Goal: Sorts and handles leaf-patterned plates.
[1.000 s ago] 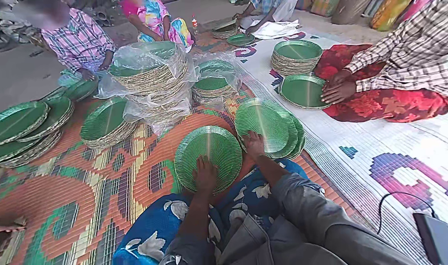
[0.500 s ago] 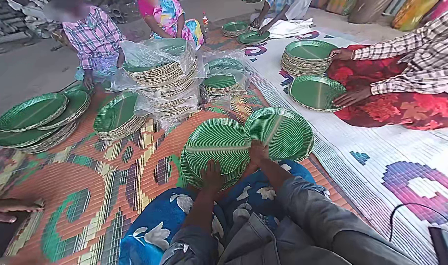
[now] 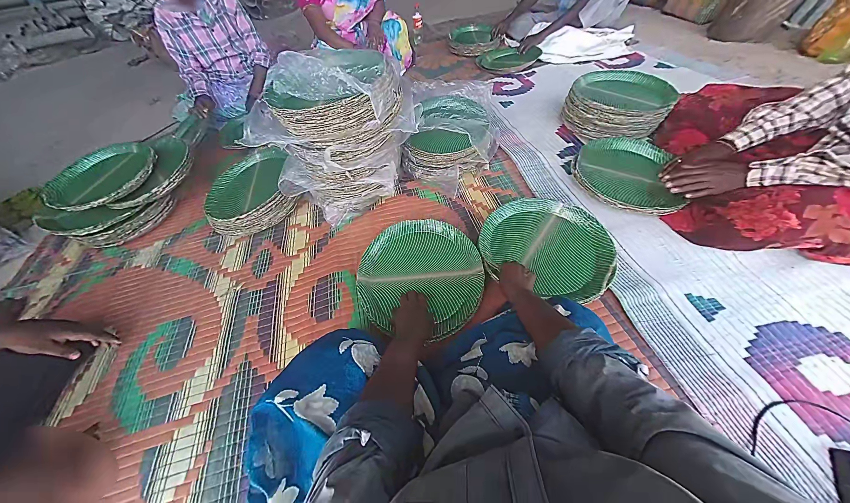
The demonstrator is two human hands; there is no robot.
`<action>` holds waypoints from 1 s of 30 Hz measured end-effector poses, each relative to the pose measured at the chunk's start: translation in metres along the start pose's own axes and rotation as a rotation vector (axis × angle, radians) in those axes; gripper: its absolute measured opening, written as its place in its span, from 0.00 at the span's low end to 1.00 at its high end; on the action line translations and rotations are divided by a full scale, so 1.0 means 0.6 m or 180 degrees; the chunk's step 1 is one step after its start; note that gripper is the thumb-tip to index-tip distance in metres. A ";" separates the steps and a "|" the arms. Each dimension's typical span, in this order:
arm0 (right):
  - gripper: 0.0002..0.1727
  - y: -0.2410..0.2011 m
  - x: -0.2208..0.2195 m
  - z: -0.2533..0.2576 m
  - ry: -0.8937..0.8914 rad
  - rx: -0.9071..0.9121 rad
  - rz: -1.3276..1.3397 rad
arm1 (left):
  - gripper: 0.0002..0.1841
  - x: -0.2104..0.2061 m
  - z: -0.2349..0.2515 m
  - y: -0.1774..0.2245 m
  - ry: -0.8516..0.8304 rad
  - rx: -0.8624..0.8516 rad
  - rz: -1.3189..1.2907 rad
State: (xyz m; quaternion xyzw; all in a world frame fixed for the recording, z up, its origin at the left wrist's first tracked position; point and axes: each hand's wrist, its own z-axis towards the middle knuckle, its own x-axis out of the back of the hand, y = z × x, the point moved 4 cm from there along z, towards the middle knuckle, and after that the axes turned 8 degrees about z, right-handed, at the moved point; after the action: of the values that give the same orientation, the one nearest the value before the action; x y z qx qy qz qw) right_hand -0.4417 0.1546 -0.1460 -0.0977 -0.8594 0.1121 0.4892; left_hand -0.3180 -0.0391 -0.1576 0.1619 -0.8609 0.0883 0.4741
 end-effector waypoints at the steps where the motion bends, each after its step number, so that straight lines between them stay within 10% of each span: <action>1: 0.21 0.001 0.004 0.001 0.0133 0.0016 0.0028 | 0.31 0.003 0.000 -0.001 0.0009 0.0002 -0.0034; 6: 0.16 -0.019 0.017 -0.014 0.1974 0.1739 0.0503 | 0.33 0.016 0.005 -0.039 0.1185 0.0618 -0.1267; 10: 0.17 -0.083 -0.058 -0.072 0.0490 0.3400 0.0057 | 0.35 0.006 0.013 -0.098 0.2102 0.1882 -0.2820; 13: 0.23 -0.086 -0.123 -0.064 -0.0819 0.2961 -0.0733 | 0.32 -0.003 0.013 -0.119 0.1979 0.2437 -0.3810; 18: 0.24 -0.063 -0.103 -0.030 -0.1045 0.2722 -0.0157 | 0.33 -0.015 0.010 -0.128 0.1224 0.2235 -0.4072; 23: 0.24 -0.055 -0.073 -0.044 0.0190 0.2774 0.0276 | 0.27 -0.002 0.006 -0.115 0.1297 0.1565 -0.4758; 26: 0.24 -0.038 -0.051 -0.040 0.1489 0.3199 0.1046 | 0.24 0.058 -0.043 -0.130 0.2018 0.1184 -0.5269; 30: 0.26 -0.022 -0.023 -0.034 0.1874 0.2785 0.1466 | 0.24 0.103 -0.152 -0.244 0.3322 0.1077 -0.5991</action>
State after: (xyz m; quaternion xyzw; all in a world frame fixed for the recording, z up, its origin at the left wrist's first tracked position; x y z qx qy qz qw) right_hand -0.4181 0.1401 -0.1435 -0.0980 -0.5173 0.5289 0.6656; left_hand -0.2238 -0.1594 -0.0566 0.7620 -0.0612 -0.1350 0.6304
